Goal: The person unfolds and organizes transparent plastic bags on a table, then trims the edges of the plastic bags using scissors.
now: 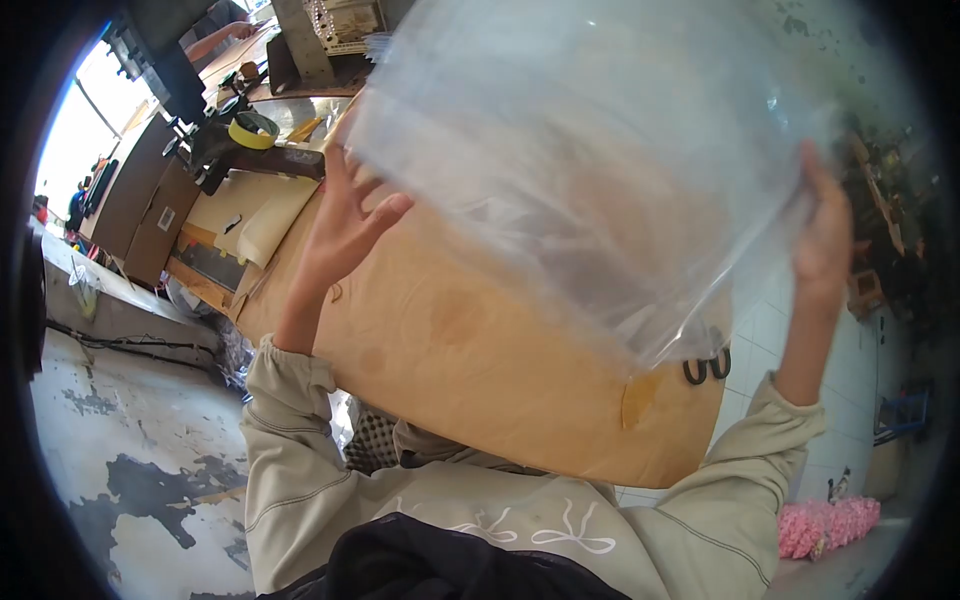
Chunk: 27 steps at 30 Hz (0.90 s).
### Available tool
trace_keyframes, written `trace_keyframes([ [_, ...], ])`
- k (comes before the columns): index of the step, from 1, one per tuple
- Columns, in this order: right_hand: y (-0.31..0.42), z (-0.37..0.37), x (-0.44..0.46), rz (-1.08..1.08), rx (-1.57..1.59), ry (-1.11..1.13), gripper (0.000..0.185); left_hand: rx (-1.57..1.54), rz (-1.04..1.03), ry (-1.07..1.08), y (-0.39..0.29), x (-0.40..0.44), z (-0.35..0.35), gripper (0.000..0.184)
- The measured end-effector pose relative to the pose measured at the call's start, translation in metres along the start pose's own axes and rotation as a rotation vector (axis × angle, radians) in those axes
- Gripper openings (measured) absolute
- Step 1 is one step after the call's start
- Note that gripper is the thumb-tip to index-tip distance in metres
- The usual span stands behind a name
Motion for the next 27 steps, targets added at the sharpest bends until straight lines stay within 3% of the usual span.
trace_keyframes([
  [2, -0.077, 0.012, -0.007, -0.217, 0.059, 0.049, 0.043, -0.082, 0.057, 0.016, 0.015, 0.0, 0.003, 0.086],
  [3, -0.117, 0.029, -0.018, -0.33, 0.026, 0.026, 0.043, 0.019, 0.218, -0.069, 0.034, -0.009, 0.014, 0.075],
  [5, -0.169, 0.041, -0.058, -0.489, -0.148, -0.04, 0.046, 0.295, 0.166, 0.07, 0.067, -0.026, 0.025, 0.067],
  [8, -0.14, 0.054, -0.088, 0.118, -0.866, -0.253, 0.049, 0.476, 0.146, 0.131, 0.074, -0.047, 0.024, 0.059],
  [9, -0.12, 0.028, -0.096, 0.254, -1.072, -0.129, 0.054, 0.498, 0.144, 0.123, 0.068, -0.049, 0.023, 0.057],
  [12, -0.098, -0.038, -0.12, 0.358, -1.016, 0.274, 0.063, 0.799, -0.07, 0.144, 0.03, -0.046, 0.005, 0.064],
  [15, -0.11, -0.078, -0.15, 0.458, -1.113, 0.647, 0.071, 0.813, -0.299, 0.382, 0.01, -0.045, -0.036, 0.061],
  [17, -0.121, -0.098, -0.161, 0.504, -1.285, 0.821, 0.074, 0.803, -0.304, 0.566, 0.008, -0.049, -0.059, 0.061],
  [22, -0.161, -0.097, -0.167, 0.27, -1.426, 1.004, 0.073, 0.875, -0.222, 0.802, 0.039, -0.069, -0.08, 0.065],
  [27, -0.158, -0.1, -0.164, 0.234, -1.425, 1.047, 0.072, 0.813, -0.175, 0.764, 0.039, -0.066, -0.08, 0.054],
])
Point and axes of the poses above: each hand's wrist, its own x-axis towards the middle knuckle, its own z-axis out of the back of the hand, y = z × x, the point moved 10 cm from there along x, towards the middle knuckle, and after that the axes turned 2 degrees about -z, right-handed, at the moved point
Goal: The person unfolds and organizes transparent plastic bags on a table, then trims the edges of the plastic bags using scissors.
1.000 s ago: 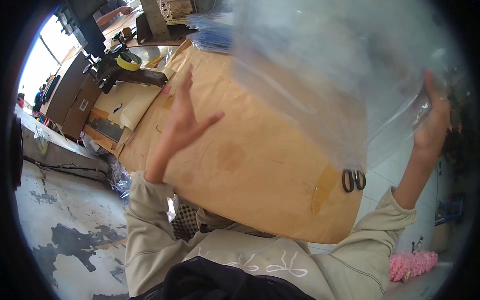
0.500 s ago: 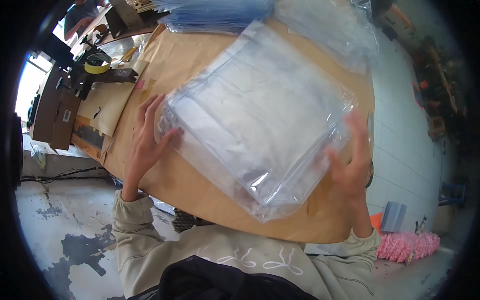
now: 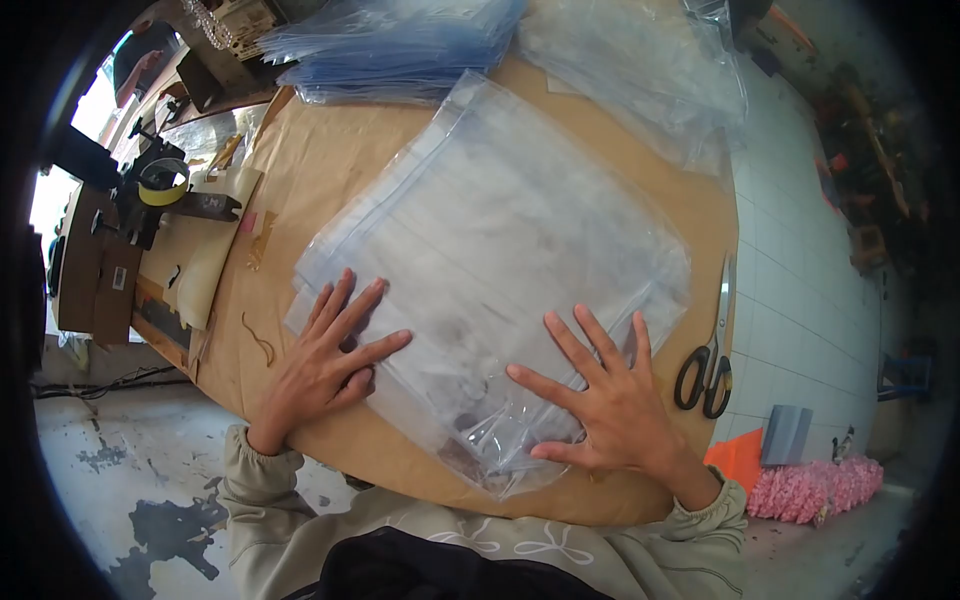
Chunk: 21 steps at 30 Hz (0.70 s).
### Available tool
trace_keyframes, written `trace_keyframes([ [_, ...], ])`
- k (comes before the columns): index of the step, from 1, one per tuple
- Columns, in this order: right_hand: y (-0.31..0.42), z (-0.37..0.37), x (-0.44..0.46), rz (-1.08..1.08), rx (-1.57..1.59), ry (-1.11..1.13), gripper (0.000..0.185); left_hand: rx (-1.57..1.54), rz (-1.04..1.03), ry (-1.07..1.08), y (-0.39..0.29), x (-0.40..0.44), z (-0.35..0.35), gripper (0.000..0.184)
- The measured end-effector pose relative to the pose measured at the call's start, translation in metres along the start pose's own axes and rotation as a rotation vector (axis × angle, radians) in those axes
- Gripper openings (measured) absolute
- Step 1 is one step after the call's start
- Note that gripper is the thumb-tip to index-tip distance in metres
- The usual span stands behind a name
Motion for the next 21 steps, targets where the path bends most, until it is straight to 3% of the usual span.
trace_keyframes([
  [3, -0.014, 0.006, 0.002, -0.044, 0.066, 0.048, 0.074, 0.018, 0.005, 0.001, 0.0, 0.0, 0.0, 0.053],
  [6, -0.066, 0.028, -0.002, -0.27, 0.144, -0.209, 0.078, 0.045, 0.003, -0.002, 0.001, -0.002, 0.0, 0.055],
  [9, -0.101, 0.023, 0.002, -0.345, 0.05, -0.355, 0.081, 0.063, 0.0, 0.008, 0.001, -0.002, 0.001, 0.058],
  [13, -0.104, 0.026, -0.001, -0.316, 0.026, -0.158, 0.085, 0.064, -0.012, 0.008, -0.001, -0.002, 0.002, 0.055],
  [16, -0.123, 0.051, -0.04, -0.476, 0.083, -0.497, 0.084, 0.042, -0.016, -0.031, 0.0, -0.004, 0.005, 0.054],
  [19, -0.138, 0.039, -0.104, -0.932, -0.04, -0.561, 0.085, 0.003, -0.012, -0.052, 0.001, -0.006, 0.008, 0.053],
  [21, -0.133, 0.014, -0.116, -1.123, -0.018, -0.361, 0.083, -0.022, -0.008, -0.065, 0.001, -0.005, 0.011, 0.052],
])
Point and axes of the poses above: each hand's wrist, its own x-axis towards the middle knuckle, its own z-axis out of the back of the hand, y = z × x, the point moved 10 cm from there along x, towards the middle knuckle, and after that the axes turned 2 degrees about -z, right-handed, at the moved point
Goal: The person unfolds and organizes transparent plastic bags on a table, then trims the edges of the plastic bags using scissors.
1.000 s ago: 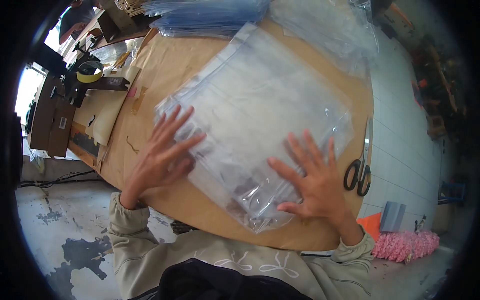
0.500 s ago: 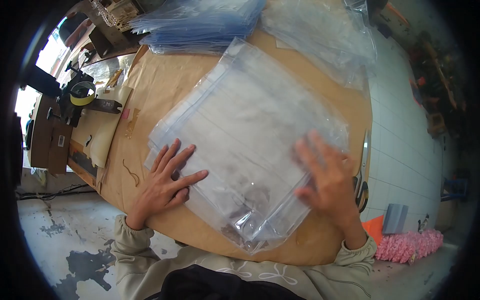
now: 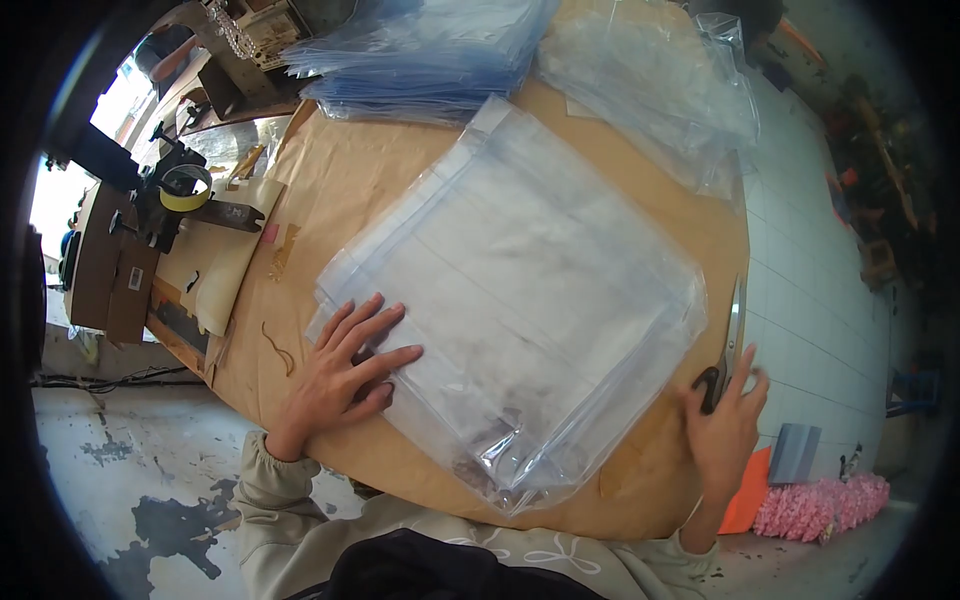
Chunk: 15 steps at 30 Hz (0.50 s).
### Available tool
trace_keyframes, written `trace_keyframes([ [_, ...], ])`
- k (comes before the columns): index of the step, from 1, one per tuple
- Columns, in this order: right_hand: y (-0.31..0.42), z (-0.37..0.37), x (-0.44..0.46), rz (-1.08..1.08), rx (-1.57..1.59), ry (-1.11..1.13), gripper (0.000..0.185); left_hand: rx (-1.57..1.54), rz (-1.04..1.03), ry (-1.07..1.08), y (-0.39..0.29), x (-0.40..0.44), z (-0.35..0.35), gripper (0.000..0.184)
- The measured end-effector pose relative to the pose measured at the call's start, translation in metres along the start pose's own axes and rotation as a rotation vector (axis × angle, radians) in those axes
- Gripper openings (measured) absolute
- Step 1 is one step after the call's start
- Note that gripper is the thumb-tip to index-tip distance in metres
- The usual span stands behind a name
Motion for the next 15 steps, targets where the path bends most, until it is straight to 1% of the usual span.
trace_keyframes([
  [1, -0.009, -0.01, -0.009, -0.086, -0.058, 0.083, 0.083, -0.013, 0.002, -0.007, 0.001, 0.0, 0.001, 0.051],
  [4, -0.054, -0.02, -0.007, -0.073, 0.119, 0.059, 0.079, 0.0, 0.039, -0.009, -0.009, -0.003, 0.006, 0.05],
  [5, -0.058, -0.012, -0.007, -0.061, 0.156, 0.032, 0.071, 0.016, 0.053, -0.008, -0.017, -0.003, 0.01, 0.051],
  [8, -0.023, 0.023, -0.021, 0.156, 0.479, -0.01, 0.066, -0.163, 0.006, -0.036, -0.054, -0.011, 0.008, 0.054],
  [9, -0.003, 0.033, -0.028, 0.219, 0.549, 0.02, 0.064, -0.282, -0.026, -0.01, -0.067, -0.012, 0.001, 0.06],
  [11, 0.048, 0.049, -0.048, 0.389, 0.612, 0.11, 0.062, -0.516, -0.091, 0.043, -0.092, -0.012, -0.014, 0.072],
  [14, 0.126, 0.055, -0.094, 0.895, 0.688, 0.229, 0.063, -1.133, 0.032, -0.178, -0.1, -0.008, -0.027, 0.083],
  [15, 0.149, 0.055, -0.113, 1.052, 0.696, 0.285, 0.064, -1.101, 0.063, -0.102, -0.103, -0.015, -0.045, 0.075],
])
Point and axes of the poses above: each hand's wrist, its own x-axis towards the middle knuckle, its own z-axis out of the back of the hand, y = z × x, the point moved 10 cm from there along x, towards the middle knuckle, and after that the axes turned 2 degrees about -z, right-handed, at the moved point
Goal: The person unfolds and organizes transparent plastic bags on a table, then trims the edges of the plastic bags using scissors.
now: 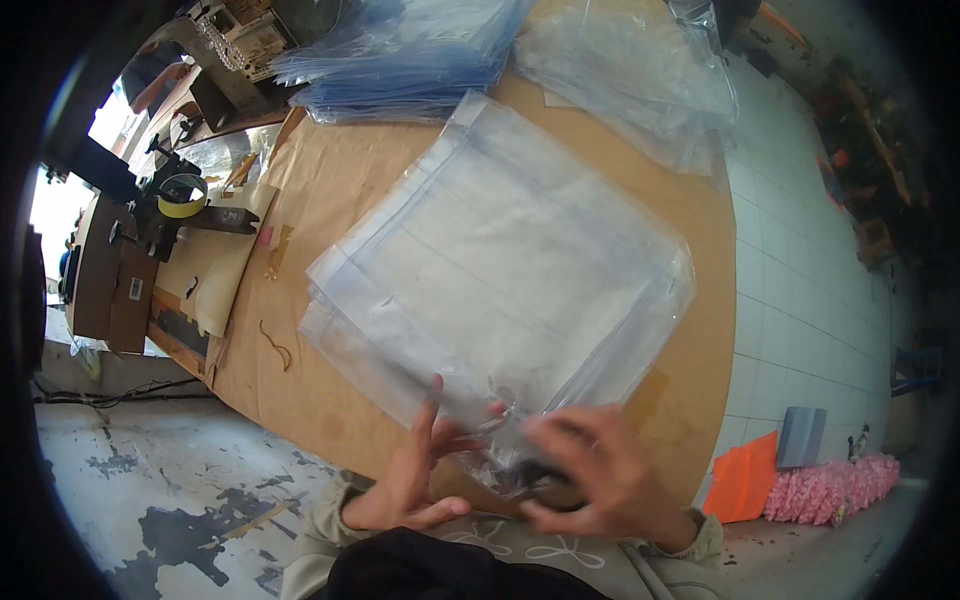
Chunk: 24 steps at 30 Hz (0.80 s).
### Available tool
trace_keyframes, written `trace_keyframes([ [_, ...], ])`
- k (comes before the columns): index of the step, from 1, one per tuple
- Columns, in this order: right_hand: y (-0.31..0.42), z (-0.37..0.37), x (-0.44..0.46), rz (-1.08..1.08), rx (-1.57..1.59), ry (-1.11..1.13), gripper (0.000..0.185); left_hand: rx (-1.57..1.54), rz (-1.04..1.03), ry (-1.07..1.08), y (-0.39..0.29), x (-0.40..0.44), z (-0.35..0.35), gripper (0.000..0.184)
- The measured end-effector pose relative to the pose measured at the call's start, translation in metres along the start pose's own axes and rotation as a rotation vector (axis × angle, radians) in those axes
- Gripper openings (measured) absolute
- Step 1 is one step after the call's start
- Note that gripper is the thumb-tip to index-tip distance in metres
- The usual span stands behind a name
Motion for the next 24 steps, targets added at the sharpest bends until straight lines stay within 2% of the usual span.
trace_keyframes([
  [3, 0.029, -0.04, 0.007, 0.169, 0.085, 0.095, 0.058, -0.346, -0.007, -0.335, 0.015, -0.007, 0.007, 0.058],
  [4, 0.033, -0.049, 0.004, 0.238, 0.081, 0.094, 0.055, -0.418, 0.018, -0.442, 0.024, -0.017, 0.018, 0.044],
  [6, 0.037, -0.045, 0.004, 0.296, 0.097, 0.043, 0.043, -0.414, 0.013, -0.613, 0.035, -0.036, 0.05, 0.038],
  [7, 0.031, -0.042, 0.001, 0.263, 0.071, 0.037, 0.04, -0.384, 0.069, -0.822, 0.033, -0.049, 0.074, 0.036],
  [8, 0.021, -0.037, -0.005, 0.23, 0.044, 0.03, 0.037, -0.359, 0.012, -0.928, 0.027, -0.061, 0.1, 0.038],
  [9, 0.013, -0.032, -0.009, 0.197, 0.017, 0.023, 0.034, -0.2, 0.032, -1.017, 0.016, -0.072, 0.128, 0.042],
  [10, 0.006, -0.013, -0.009, 0.142, -0.104, -0.118, 0.028, -0.011, 0.042, -1.035, 0.007, -0.082, 0.155, 0.045],
  [11, 0.0, 0.007, -0.011, 0.087, -0.223, -0.259, 0.023, 0.172, 0.067, -1.044, -0.002, -0.09, 0.183, 0.045],
  [13, -0.049, 0.035, -0.035, -0.267, -0.001, -0.432, 0.025, 0.443, 0.091, -1.001, 0.002, -0.1, 0.235, 0.044],
  [14, -0.065, 0.04, -0.04, -0.377, 0.11, -0.522, 0.03, 0.566, 0.124, -0.981, 0.004, -0.102, 0.254, 0.043],
  [17, -0.107, 0.036, -0.063, -0.685, 0.53, -0.723, 0.045, 0.952, 0.559, -0.637, 0.033, -0.097, 0.295, 0.036],
  [18, -0.118, 0.026, -0.073, -0.77, 0.73, -0.742, 0.049, 1.074, 0.605, -0.652, 0.023, -0.088, 0.293, 0.029],
  [19, -0.125, 0.014, -0.084, -0.857, 0.934, -0.754, 0.054, 1.231, 0.591, -0.596, 0.013, -0.077, 0.285, 0.03],
  [21, -0.121, 0.009, -0.094, -0.889, 1.031, -0.754, 0.058, 1.546, 0.545, -0.465, -0.009, -0.054, 0.268, 0.032],
  [22, -0.119, 0.008, -0.097, -0.905, 1.077, -0.756, 0.059, 1.678, 0.617, -0.333, -0.017, -0.039, 0.262, 0.037],
  [24, -0.113, 0.004, -0.095, -0.929, 1.246, -0.711, 0.06, 1.606, 0.406, -0.34, -0.048, 0.007, 0.239, 0.037],
])
Point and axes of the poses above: each hand's wrist, its own x-axis towards the middle knuckle, its own z-axis out of the back of the hand, y = z × x, the point moved 10 cm from there along x, towards the middle knuckle, and after that the axes turned 2 degrees about -z, right-handed, at the moved point
